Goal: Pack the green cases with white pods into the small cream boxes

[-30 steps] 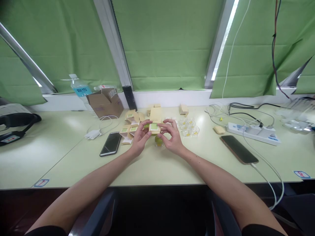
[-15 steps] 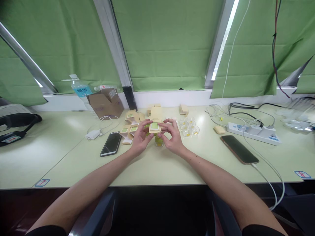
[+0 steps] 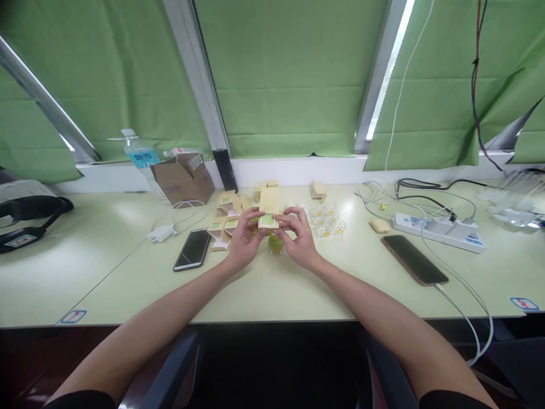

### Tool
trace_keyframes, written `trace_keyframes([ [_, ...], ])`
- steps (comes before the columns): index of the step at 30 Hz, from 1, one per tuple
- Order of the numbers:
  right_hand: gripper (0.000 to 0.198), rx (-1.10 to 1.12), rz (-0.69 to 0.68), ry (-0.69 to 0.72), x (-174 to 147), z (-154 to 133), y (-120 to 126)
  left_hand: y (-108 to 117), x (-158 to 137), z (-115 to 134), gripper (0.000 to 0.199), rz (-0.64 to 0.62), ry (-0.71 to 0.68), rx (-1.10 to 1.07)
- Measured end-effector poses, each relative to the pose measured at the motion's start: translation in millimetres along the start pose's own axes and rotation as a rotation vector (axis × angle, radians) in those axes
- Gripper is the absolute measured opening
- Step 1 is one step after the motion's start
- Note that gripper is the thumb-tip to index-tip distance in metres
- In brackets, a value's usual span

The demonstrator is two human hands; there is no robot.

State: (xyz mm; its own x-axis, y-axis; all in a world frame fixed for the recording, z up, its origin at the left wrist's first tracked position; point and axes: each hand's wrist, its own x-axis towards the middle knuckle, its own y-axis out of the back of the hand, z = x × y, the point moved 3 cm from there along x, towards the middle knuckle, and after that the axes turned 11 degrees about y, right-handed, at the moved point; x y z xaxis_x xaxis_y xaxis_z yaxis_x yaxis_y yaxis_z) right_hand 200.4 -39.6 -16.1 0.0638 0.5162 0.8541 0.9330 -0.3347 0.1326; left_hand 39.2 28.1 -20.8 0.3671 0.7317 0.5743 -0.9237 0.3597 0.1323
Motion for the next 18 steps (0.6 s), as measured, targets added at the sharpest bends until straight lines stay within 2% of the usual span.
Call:
trace_keyframes([
  [7, 0.027, -0.022, 0.006, -0.015, -1, 3, -1, -1, -1, -1, 0.033, 0.013, -0.003, 0.016],
  [11, 0.032, -0.083, -0.026, 0.047, 0, 0, 1, -1, -2, 7, 0.037, -0.016, -0.026, 0.025],
  [14, 0.041, -0.193, -0.112, 0.125, 0, -4, 2, 2, -3, 13, 0.039, -0.007, -0.037, 0.06],
  [18, 0.051, -0.371, -0.282, 0.244, -4, -5, -3, 7, -2, 14, 0.035, 0.08, -0.03, 0.11],
])
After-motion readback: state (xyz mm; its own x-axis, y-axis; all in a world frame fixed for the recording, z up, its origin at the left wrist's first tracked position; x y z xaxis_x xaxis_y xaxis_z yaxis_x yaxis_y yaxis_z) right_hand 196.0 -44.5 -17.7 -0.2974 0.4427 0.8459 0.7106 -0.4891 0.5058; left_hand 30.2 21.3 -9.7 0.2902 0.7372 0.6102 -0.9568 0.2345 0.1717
